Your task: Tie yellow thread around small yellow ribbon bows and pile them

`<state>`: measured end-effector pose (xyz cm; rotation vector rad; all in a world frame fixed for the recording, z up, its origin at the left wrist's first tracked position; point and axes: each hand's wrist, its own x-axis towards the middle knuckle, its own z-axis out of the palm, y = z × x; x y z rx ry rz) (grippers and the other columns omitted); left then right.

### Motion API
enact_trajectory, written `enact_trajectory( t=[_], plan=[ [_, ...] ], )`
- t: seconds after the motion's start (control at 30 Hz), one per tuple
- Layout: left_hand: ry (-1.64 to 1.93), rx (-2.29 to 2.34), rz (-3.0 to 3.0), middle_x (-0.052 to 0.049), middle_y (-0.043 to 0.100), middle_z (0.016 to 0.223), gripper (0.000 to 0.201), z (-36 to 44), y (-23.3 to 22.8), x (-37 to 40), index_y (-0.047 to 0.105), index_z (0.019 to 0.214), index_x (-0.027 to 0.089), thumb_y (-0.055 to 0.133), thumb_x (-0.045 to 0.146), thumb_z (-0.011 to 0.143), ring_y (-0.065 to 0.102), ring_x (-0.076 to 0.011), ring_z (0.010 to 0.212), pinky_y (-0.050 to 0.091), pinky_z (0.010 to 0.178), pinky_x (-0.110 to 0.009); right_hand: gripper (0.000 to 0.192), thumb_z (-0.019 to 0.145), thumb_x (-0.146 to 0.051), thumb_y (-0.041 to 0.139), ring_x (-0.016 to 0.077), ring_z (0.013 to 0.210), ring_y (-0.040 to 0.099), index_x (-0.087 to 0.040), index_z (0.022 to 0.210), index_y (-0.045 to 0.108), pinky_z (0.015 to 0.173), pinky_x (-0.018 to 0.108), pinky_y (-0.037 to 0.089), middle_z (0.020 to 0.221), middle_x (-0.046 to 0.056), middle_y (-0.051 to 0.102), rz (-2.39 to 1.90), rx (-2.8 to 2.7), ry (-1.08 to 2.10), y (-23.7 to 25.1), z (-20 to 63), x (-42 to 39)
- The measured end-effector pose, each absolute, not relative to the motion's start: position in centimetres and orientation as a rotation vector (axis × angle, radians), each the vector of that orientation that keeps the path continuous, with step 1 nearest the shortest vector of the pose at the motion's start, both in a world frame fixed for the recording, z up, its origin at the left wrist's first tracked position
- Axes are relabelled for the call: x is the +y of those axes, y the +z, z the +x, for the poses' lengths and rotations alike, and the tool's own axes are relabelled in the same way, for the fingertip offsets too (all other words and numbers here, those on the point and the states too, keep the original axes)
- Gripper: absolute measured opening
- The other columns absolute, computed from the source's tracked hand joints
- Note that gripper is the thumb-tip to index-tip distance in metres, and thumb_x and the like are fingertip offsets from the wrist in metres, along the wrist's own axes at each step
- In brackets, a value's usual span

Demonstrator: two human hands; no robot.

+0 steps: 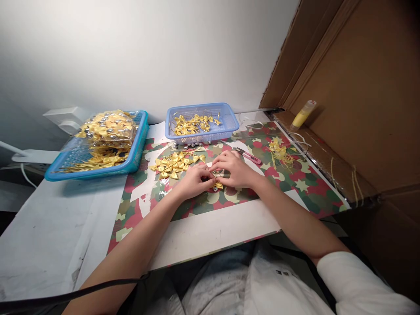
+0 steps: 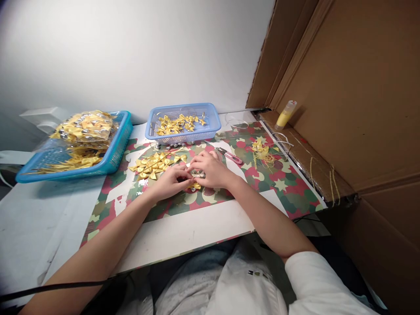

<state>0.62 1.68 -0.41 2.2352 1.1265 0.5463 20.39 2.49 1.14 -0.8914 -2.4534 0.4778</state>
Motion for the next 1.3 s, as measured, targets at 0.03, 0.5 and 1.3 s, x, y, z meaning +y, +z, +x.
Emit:
enact_trajectory(
  t=[0.03,0.5,1.3],
  plan=[
    [0.549,1.123,2.23,-0.001,0.057,0.066,0.029,0.64,-0.36,1.67,0.071,0.069,0.019,0.054,0.036,0.084,0.05,-0.015,0.068,0.039,0.075,-0.031,0.017,0.078,-0.018,0.06,0.023,0.1,0.052,-0.023,0.093,0.066,0.093,0.042,0.026,0.099,0.003,0.068,-0.897,-2.448,0.489,1.1,20.37,2.49],
    [0.529,1.112,2.299,-0.001,0.053,0.064,0.029,0.63,-0.12,1.52,0.07,0.068,0.019,0.052,0.034,0.086,0.048,-0.0158,0.071,0.037,0.07,-0.029,0.017,0.076,-0.005,0.057,0.0185,0.086,0.054,-0.02,0.078,0.065,0.089,0.038,0.025,0.077,0.0,0.069,-0.907,-2.445,0.628,0.96,20.19,2.63],
    [0.502,1.162,2.27,-0.002,0.058,0.069,0.025,0.83,0.02,1.25,0.07,0.071,0.021,0.053,0.033,0.084,0.051,-0.0186,0.077,0.04,0.077,-0.031,0.013,0.074,-0.008,0.056,0.0203,0.087,0.055,-0.02,0.072,0.06,0.089,0.039,0.026,0.078,-0.001,0.07,-1.079,-2.345,0.464,1.0,20.35,3.07]
  ],
)
